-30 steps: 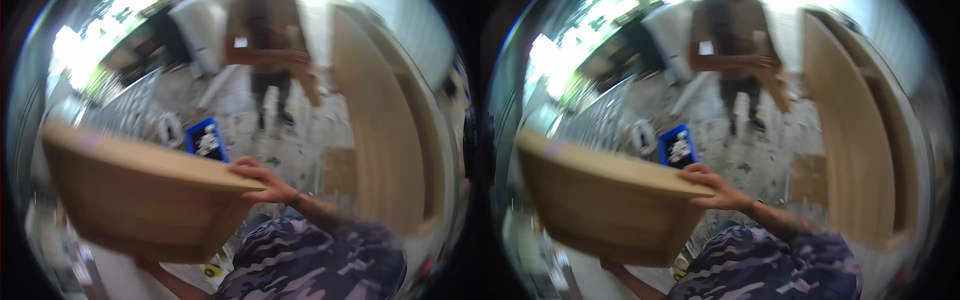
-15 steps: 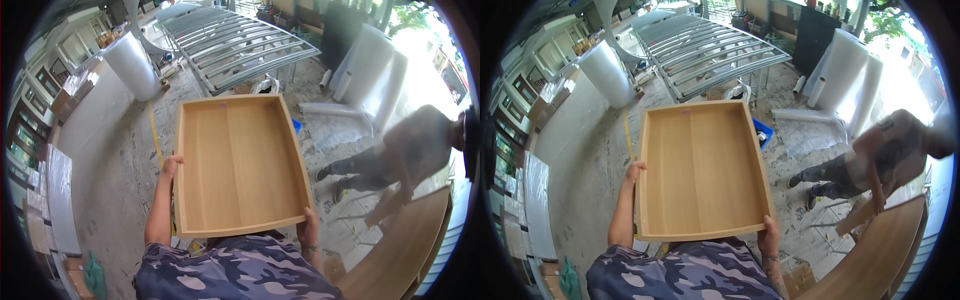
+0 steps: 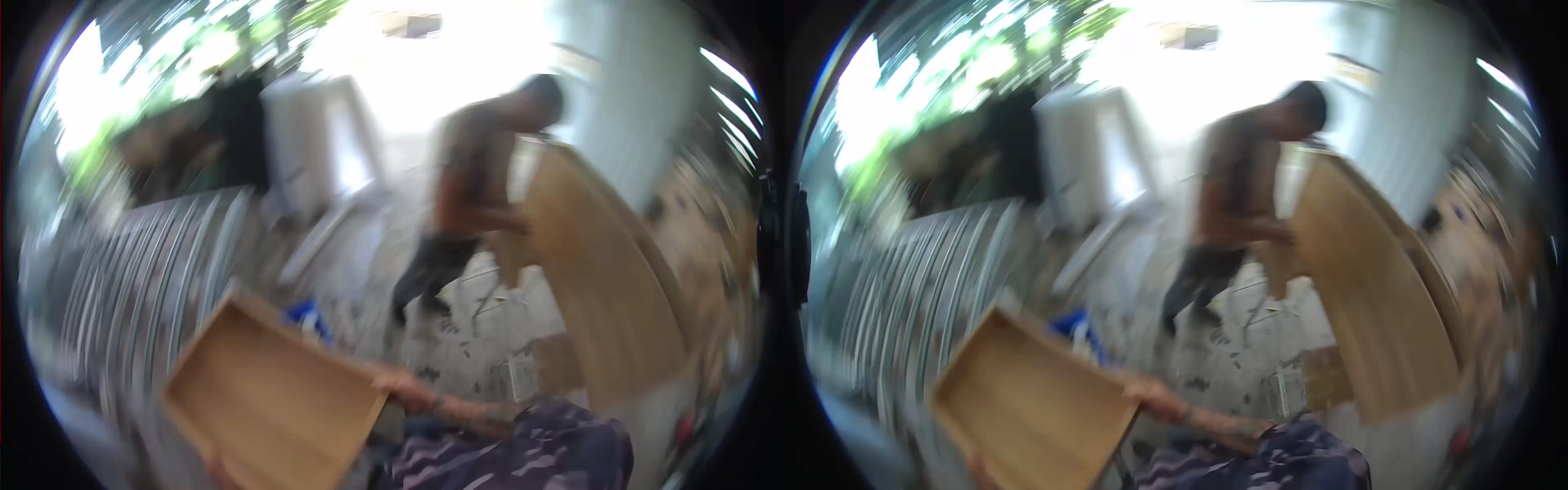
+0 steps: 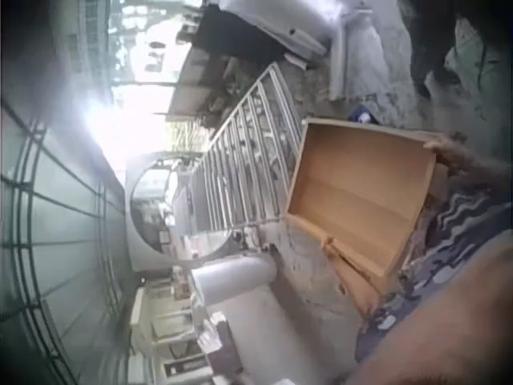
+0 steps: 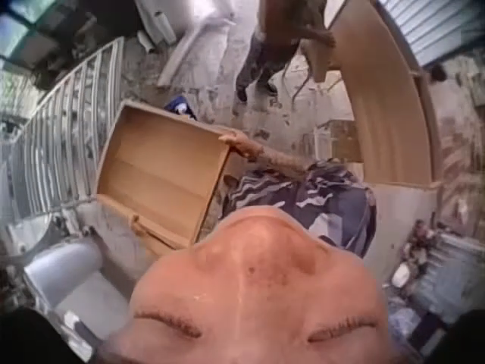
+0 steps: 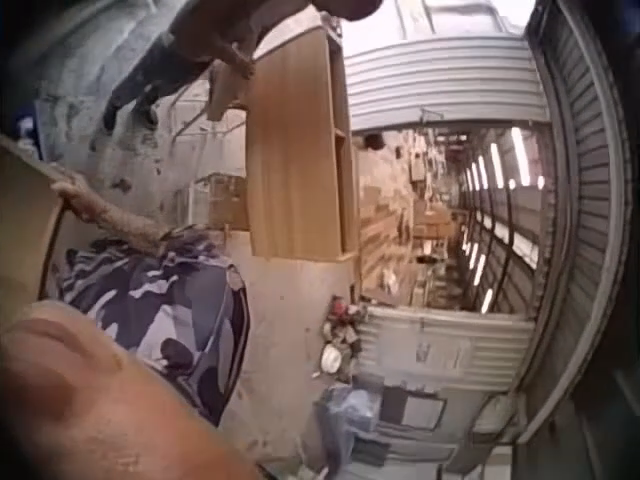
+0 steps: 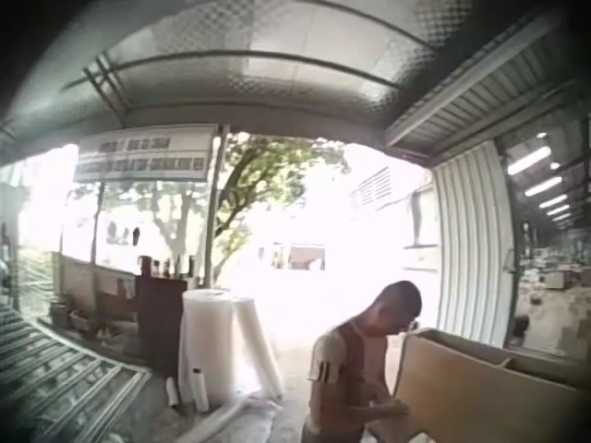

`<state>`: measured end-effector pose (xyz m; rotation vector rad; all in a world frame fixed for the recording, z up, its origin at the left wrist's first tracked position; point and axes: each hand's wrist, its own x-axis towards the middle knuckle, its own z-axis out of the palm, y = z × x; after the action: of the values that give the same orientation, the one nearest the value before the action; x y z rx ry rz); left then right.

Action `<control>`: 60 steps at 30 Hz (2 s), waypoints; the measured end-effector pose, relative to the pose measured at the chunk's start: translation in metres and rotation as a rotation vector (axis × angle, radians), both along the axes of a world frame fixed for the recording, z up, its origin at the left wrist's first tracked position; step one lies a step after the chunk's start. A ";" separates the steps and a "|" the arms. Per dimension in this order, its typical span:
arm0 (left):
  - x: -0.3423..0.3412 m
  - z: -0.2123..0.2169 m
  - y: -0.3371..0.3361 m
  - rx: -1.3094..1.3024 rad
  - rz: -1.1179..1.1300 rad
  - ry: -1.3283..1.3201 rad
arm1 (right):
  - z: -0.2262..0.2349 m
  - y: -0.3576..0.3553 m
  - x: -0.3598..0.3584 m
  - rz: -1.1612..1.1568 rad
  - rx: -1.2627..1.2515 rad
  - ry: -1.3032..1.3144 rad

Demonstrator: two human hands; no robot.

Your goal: Assembling wooden drawers and checking their alignment in a factory.

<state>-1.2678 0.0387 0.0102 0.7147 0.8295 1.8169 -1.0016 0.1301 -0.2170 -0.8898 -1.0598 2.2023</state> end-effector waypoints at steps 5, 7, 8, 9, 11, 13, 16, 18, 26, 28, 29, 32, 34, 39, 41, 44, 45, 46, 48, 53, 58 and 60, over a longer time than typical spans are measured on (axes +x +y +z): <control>0.009 -0.028 0.139 0.111 -0.309 0.291 | -0.019 -0.009 0.028 -0.132 -0.037 0.278; 0.025 -0.055 0.167 0.081 -0.416 0.364 | -0.023 -0.010 0.043 -0.271 0.175 0.204; 0.035 -0.073 0.172 0.061 -0.454 0.385 | -0.003 -0.012 0.057 -0.205 0.283 0.167; 0.056 -0.092 0.175 0.047 -0.490 0.393 | 0.011 -0.015 0.081 -0.133 0.389 0.109; 0.096 -0.116 0.178 0.042 -0.565 0.414 | 0.012 -0.025 0.124 -0.216 0.472 0.011; 0.117 -0.130 0.178 0.053 -0.596 0.450 | 0.025 -0.032 0.154 -0.254 0.566 -0.079; 0.136 -0.141 0.166 0.063 -0.546 0.517 | 0.046 -0.037 0.192 -0.295 0.593 -0.223; 0.128 -0.145 0.145 0.031 -0.434 0.590 | 0.046 -0.042 0.208 -0.463 0.551 -0.474; 0.164 -0.060 0.037 0.068 -0.309 0.849 | -0.058 -0.083 0.305 -0.977 0.322 -0.381; 0.211 -0.072 0.036 0.097 -0.280 1.006 | -0.102 -0.104 0.320 -0.943 0.210 -0.397; 0.241 -0.072 0.038 0.091 -0.299 1.039 | -0.119 -0.121 0.332 -0.912 0.114 -0.453; 0.325 -0.067 0.040 -0.068 -0.516 1.237 | -0.156 -0.170 0.375 -0.942 0.083 -0.419; 0.351 -0.067 0.047 -0.078 -0.535 1.288 | -0.165 -0.181 0.399 -0.943 0.084 -0.391; 0.368 -0.056 0.030 0.039 -0.523 1.268 | -0.155 -0.173 0.458 -0.814 0.140 -0.480; 0.373 -0.046 0.027 0.019 -0.486 1.375 | -0.141 -0.168 0.472 -0.916 0.072 -0.357; 0.377 -0.014 0.011 0.153 -0.390 1.462 | -0.134 -0.152 0.465 -0.926 0.037 -0.086; 0.367 -0.009 0.001 0.112 -0.248 1.451 | -0.147 -0.149 0.455 -0.818 0.047 -0.061; 0.355 -0.008 -0.007 0.078 -0.246 1.405 | -0.164 -0.143 0.446 -0.729 0.047 -0.044; 0.329 -0.010 -0.032 0.019 -0.151 1.331 | -0.186 -0.127 0.432 -0.353 0.039 -0.187; 0.233 -0.048 -0.081 0.016 0.121 0.596 | -0.166 -0.076 0.337 -0.252 0.363 -0.349; 0.122 -0.118 -0.096 -0.081 0.476 0.290 | -0.138 -0.008 0.270 -0.158 0.411 -0.365; 0.070 -0.145 -0.093 -0.121 0.536 0.216 | -0.116 0.033 0.226 -0.001 0.457 -0.702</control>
<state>-1.1982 -0.0545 -0.1351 0.6577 1.3628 2.1565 -0.7757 0.1634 -0.3329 -1.4678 -1.7783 1.5393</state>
